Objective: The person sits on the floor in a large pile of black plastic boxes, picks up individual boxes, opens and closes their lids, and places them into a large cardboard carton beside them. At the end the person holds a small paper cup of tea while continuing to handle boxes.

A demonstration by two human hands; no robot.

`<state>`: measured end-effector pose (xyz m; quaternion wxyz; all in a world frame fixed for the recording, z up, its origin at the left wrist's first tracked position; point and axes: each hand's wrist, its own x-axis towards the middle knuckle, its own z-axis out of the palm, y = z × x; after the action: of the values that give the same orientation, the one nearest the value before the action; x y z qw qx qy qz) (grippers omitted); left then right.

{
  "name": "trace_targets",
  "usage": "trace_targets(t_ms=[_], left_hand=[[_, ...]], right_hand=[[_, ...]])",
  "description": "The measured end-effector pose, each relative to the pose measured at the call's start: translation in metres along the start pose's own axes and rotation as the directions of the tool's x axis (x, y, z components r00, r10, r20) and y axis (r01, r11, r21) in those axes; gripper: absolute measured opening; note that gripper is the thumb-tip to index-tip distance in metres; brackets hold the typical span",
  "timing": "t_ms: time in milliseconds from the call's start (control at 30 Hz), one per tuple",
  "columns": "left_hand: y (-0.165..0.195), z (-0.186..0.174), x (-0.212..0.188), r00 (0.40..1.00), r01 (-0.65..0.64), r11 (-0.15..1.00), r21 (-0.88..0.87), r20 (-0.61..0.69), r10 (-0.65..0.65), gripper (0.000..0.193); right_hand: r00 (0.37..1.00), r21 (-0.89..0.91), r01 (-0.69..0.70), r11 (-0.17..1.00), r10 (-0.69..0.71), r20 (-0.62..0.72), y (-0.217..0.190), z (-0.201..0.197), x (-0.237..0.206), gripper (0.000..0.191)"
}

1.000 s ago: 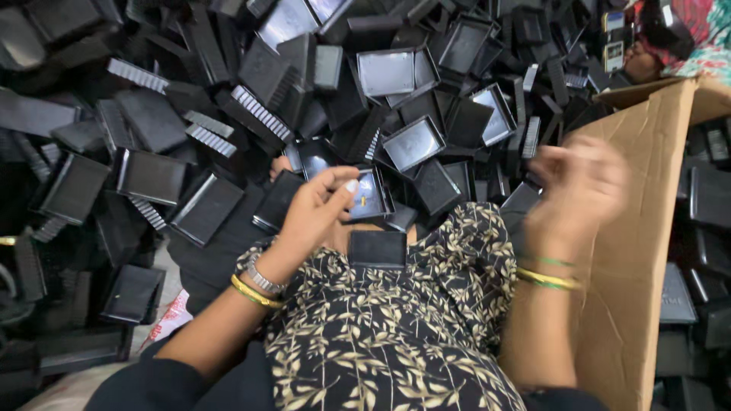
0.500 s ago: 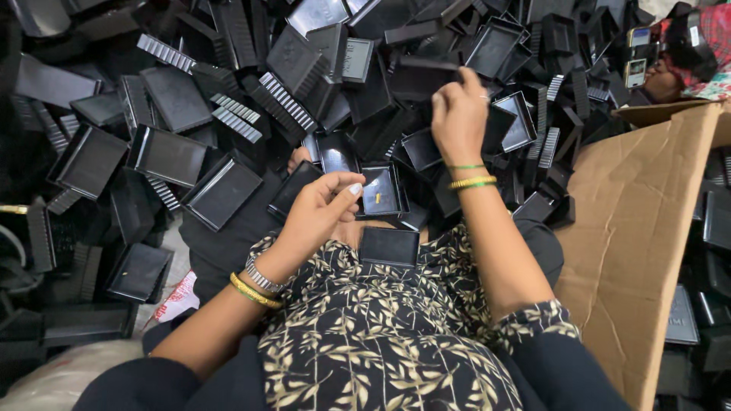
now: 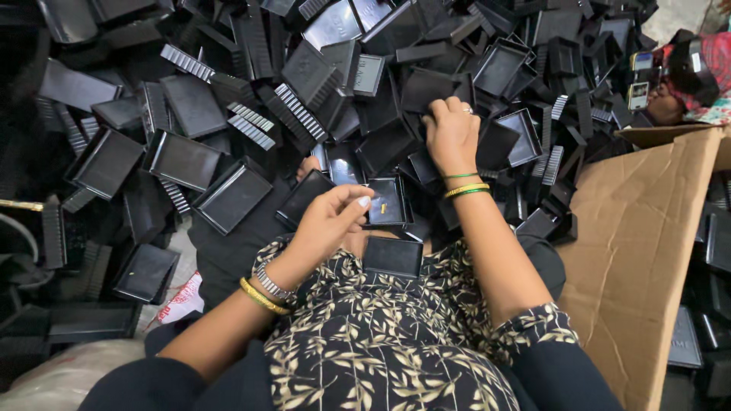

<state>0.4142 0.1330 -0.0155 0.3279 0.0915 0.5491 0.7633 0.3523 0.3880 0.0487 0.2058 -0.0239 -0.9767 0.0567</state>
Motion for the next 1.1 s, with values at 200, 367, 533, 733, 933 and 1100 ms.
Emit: trace_targets(t_ms=[200,367,533,733,933,1100], left_hand=[[-0.001,-0.001,0.003,1.000,0.012,0.999,-0.048,-0.018,-0.013,0.032],[0.013,0.016,0.010,0.993,-0.090,0.975,-0.203,-0.093,0.072,0.042],[0.039,0.006,0.001,0.960,-0.269,0.955,-0.124,-0.112,0.256,0.060],[0.042,-0.002,-0.008,0.977,-0.123,0.933,-0.337,-0.207,0.054,0.068],[0.030,-0.003,-0.006,0.983,-0.109,0.951,-0.288,-0.175,0.060,0.066],[0.030,-0.006,-0.007,0.981,-0.139,0.971,-0.195,-0.159,0.109,0.059]], right_hand=[[0.962,0.034,-0.032,0.999,0.040,-0.268,-0.006,-0.025,-0.003,0.010],[0.996,0.547,0.022,0.837,0.026,-0.081,-0.056,-0.071,-0.035,0.009],[0.907,0.835,0.032,0.550,-0.368,0.207,-0.100,-0.077,-0.049,0.015],[0.948,0.343,0.134,0.930,-0.019,-0.318,-0.072,-0.017,0.006,0.057],[0.985,0.394,-0.170,0.903,0.147,0.090,-0.048,0.013,0.010,0.046],[0.955,0.270,-0.287,0.919,0.250,0.162,-0.026,-0.007,-0.012,0.032]])
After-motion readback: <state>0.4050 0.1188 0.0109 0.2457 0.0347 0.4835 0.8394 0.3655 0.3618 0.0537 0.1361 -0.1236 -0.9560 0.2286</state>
